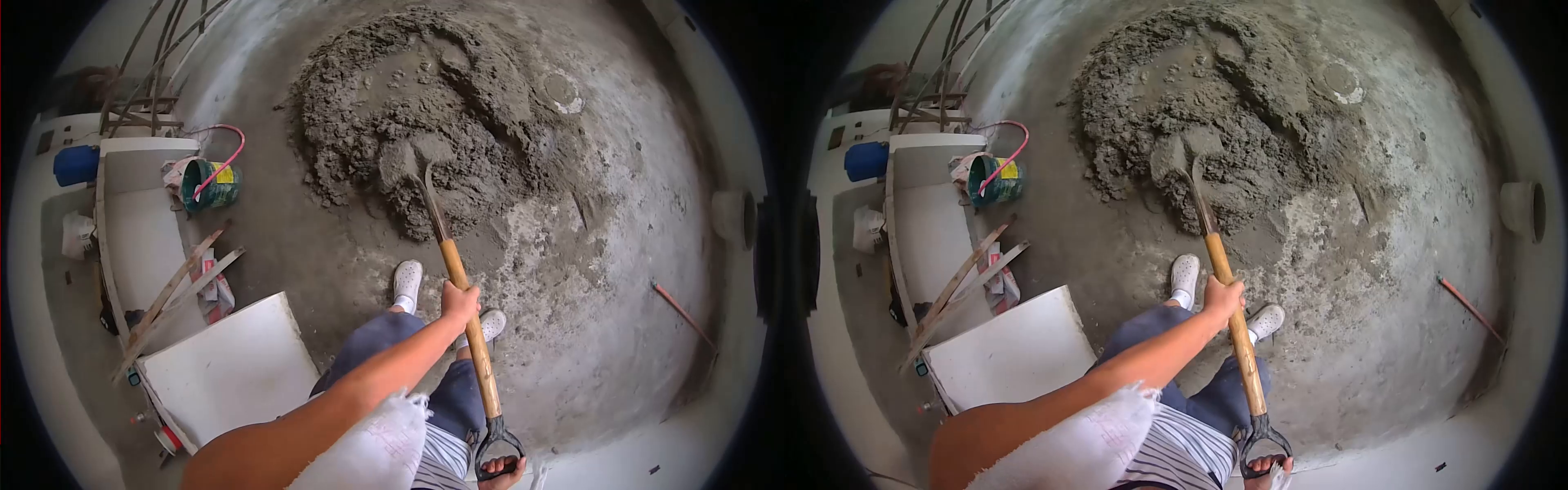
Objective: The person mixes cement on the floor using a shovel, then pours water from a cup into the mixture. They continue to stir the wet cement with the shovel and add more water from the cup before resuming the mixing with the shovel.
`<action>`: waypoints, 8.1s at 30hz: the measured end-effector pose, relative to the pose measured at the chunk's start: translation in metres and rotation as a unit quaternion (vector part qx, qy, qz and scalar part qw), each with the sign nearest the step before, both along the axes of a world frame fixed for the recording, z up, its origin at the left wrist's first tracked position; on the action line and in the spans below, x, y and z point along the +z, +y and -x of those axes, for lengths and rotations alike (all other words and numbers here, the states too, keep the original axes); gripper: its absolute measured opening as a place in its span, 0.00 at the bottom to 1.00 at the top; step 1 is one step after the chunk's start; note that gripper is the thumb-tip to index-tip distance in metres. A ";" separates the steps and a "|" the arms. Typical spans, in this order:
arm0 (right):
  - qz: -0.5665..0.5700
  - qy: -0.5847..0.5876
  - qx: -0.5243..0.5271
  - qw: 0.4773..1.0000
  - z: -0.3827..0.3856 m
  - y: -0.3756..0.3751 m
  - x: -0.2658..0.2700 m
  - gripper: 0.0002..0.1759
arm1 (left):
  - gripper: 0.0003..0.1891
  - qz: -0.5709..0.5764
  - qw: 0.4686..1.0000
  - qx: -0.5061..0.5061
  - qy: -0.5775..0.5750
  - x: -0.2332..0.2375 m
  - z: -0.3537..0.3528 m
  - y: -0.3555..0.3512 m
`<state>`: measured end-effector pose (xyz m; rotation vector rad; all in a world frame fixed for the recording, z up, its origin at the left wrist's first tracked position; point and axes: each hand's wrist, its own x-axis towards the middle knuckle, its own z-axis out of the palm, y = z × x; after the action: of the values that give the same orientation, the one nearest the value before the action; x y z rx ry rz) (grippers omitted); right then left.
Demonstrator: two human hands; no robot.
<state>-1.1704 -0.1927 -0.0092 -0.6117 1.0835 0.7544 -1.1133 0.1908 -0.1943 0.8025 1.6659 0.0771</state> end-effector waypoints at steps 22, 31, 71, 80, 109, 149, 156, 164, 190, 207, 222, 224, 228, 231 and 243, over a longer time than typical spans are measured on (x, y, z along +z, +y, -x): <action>-0.124 -0.131 0.089 0.979 -0.066 0.383 -0.046 0.17 | 0.32 -0.082 0.972 -0.202 0.088 -0.002 -0.066 0.286; -0.068 -0.099 0.106 0.987 -0.066 0.235 -0.031 0.16 | 0.24 -0.061 0.986 -0.132 0.076 -0.015 -0.057 0.144; 0.039 -0.178 0.239 0.954 -0.052 0.141 -0.001 0.14 | 0.15 0.028 0.998 0.055 0.015 0.003 0.028 0.062; 0.097 -0.143 0.187 0.967 -0.030 0.039 0.028 0.16 | 0.11 0.122 0.977 0.126 -0.122 0.029 0.027 -0.033; 0.124 0.007 0.116 0.985 -0.014 -0.013 0.037 0.20 | 0.50 -0.091 0.927 -0.339 0.134 0.053 -0.023 -0.118; 0.095 -0.122 0.207 0.966 -0.038 0.120 -0.016 0.17 | 0.31 -0.076 0.971 -0.192 0.120 -0.039 -0.005 0.024; 0.091 -0.085 0.174 0.977 -0.004 -0.043 -0.014 0.19 | 0.45 -0.087 0.962 -0.237 0.104 0.026 0.025 -0.116; 0.209 -0.038 0.154 0.965 -0.016 -0.021 0.008 0.18 | 0.38 0.011 0.952 -0.279 0.125 -0.007 0.016 -0.124; 0.406 -0.767 0.371 0.332 -0.205 0.078 0.186 0.33 | 0.32 0.141 0.952 -0.232 -0.138 0.150 0.002 -0.085; 0.361 -0.706 0.609 0.014 -0.210 0.369 0.320 0.37 | 0.23 0.037 0.974 -0.175 0.142 0.218 0.412 -0.030; 0.332 -0.695 0.637 -0.008 -0.108 0.365 0.321 0.27 | 0.35 0.185 0.942 -0.098 -0.262 0.168 0.140 0.077; 0.324 -0.706 0.628 -0.047 -0.080 0.342 0.315 0.26 | 0.35 0.241 0.925 -0.051 -0.288 0.164 0.096 0.070; 0.299 -0.640 0.707 0.022 -0.033 0.294 0.302 0.24 | 0.29 0.325 0.883 0.090 -0.327 0.148 0.050 0.052; 0.305 -0.609 0.731 0.044 -0.017 0.254 0.288 0.25 | 0.23 0.337 0.884 0.148 -0.287 0.116 0.044 0.025; 0.232 -0.468 0.847 0.098 -0.001 -0.073 0.203 0.24 | 0.09 0.302 0.925 0.044 -0.225 0.111 0.056 -0.208</action>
<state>-1.1693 -0.2662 0.1937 -2.5384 -1.4878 1.3678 -1.1691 -0.0167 -0.0832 0.2126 1.1812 -0.1736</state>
